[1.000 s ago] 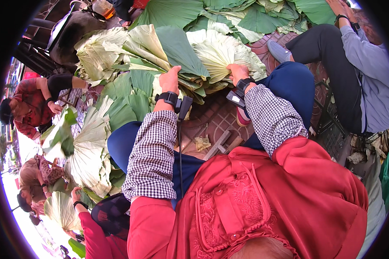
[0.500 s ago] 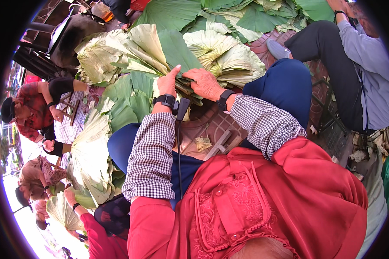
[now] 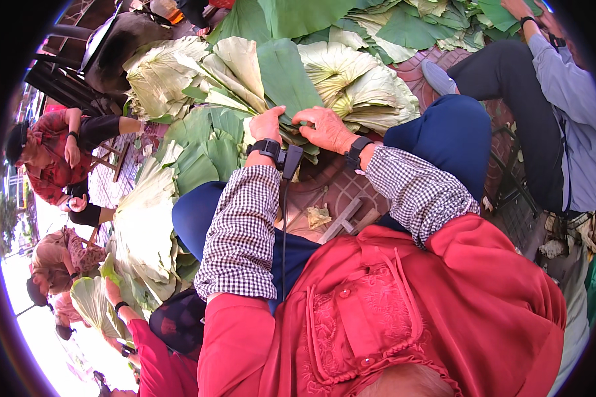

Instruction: The person picks up and folds large green leaves one at a time by hand while sitting on the ground with other people.

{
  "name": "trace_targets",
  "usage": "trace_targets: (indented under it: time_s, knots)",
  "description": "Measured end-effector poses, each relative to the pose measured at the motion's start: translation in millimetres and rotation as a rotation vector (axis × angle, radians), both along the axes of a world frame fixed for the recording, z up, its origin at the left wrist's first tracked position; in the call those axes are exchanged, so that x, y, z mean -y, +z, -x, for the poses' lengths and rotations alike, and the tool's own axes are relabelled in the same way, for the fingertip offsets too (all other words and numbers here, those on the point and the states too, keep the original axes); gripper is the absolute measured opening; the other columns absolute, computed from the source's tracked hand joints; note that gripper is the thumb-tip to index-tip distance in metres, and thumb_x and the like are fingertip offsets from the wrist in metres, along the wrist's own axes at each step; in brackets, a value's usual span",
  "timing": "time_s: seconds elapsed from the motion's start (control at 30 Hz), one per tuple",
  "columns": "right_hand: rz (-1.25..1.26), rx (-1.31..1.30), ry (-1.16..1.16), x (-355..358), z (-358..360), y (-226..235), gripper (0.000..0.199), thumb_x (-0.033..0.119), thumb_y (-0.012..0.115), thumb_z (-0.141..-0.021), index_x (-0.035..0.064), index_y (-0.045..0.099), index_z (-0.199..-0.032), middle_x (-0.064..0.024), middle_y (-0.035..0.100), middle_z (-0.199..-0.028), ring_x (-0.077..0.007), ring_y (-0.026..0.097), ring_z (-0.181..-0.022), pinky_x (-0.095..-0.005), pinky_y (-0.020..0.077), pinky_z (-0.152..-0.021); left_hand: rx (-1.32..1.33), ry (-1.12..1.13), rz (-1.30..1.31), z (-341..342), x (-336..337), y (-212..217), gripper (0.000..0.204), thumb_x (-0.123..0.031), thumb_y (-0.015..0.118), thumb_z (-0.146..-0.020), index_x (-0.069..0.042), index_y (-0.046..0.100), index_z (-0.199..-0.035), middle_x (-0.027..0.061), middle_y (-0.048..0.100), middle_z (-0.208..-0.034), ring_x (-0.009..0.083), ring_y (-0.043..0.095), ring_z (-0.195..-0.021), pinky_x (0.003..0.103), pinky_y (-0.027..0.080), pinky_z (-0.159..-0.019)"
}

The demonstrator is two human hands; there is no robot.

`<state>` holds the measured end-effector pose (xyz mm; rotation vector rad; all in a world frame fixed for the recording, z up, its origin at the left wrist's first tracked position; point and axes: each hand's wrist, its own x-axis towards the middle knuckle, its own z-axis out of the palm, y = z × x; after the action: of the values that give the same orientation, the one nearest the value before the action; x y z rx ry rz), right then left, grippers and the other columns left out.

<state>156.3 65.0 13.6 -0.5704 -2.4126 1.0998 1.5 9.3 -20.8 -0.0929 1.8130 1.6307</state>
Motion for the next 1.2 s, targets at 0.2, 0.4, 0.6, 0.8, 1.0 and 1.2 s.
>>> trace_targets:
  time_s: [0.2,0.4,0.6,0.8,1.0,1.2]
  knots:
    - [0.075,0.027,0.019,-9.2,-3.6,1.8,0.023,0.011,0.055,-0.072,0.0078,0.064,-0.092,-0.015,0.064,-0.083,-0.0317,0.06,-0.074,-0.0373,0.048,-0.068,-0.084,0.046,0.175,-4.7,-8.2,-5.5,0.028,-0.006,0.074,-0.067,0.009,0.06,-0.086,0.0139,0.064,-0.08,0.0231,0.061,-0.063,0.036,0.051,-0.061]
    - [0.054,-0.062,-0.019,-31.3,-2.8,45.6,0.021,0.011,0.057,-0.076,0.0049,0.065,-0.095,-0.0118,0.065,-0.082,-0.0201,0.061,-0.07,-0.0303,0.0483,-0.067,-0.161,0.124,0.259,3.5,2.8,37.8,0.039,-0.018,0.078,-0.059,0.006,0.063,-0.085,0.0197,0.065,-0.09,0.0286,0.063,-0.08,0.035,0.05,-0.075]
    - [0.138,-0.166,0.027,-81.0,-27.8,96.4,0.019,0.009,0.057,-0.083,0.0024,0.065,-0.099,-0.0012,0.065,-0.087,-0.0082,0.058,-0.079,-0.0225,0.0457,-0.074,-0.193,0.273,-0.017,52.2,36.0,99.5,0.033,-0.009,0.076,-0.063,0.004,0.061,-0.09,0.0132,0.064,-0.092,0.0217,0.059,-0.076,0.034,0.049,-0.072]
    - [0.498,-0.248,-0.117,-98.6,-65.5,126.2,0.022,0.016,0.054,-0.087,0.0041,0.064,-0.103,-0.004,0.066,-0.098,-0.0106,0.061,-0.085,-0.0235,0.0476,-0.076,-1.322,0.006,0.426,109.4,140.1,136.4,0.025,-0.01,0.072,-0.069,0.001,0.062,-0.09,0.0145,0.064,-0.09,0.0256,0.06,-0.077,0.037,0.049,-0.074]
    - [0.495,-0.215,-0.133,-94.0,-65.8,108.5,0.019,0.014,0.056,-0.085,0.0032,0.065,-0.097,-0.0031,0.065,-0.089,-0.0084,0.06,-0.077,-0.0216,0.0472,-0.069,0.16,0.307,-0.4,100.2,219.3,163.3,0.051,-0.031,0.067,-0.079,-0.003,0.044,-0.116,0.0207,0.057,-0.106,0.0337,0.058,-0.088,0.046,0.049,-0.078]
    - [0.418,-0.221,-0.113,-77.6,-53.5,108.9,0.017,0.011,0.056,-0.083,0.001,0.065,-0.094,-0.0021,0.065,-0.083,-0.0075,0.06,-0.074,-0.0214,0.0483,-0.067,0.489,0.652,-0.42,54.2,280.5,127.3,0.081,-0.023,0.063,-0.084,-0.002,0.011,-0.142,0.0214,0.023,-0.143,0.035,0.024,-0.134,0.057,0.025,-0.105]
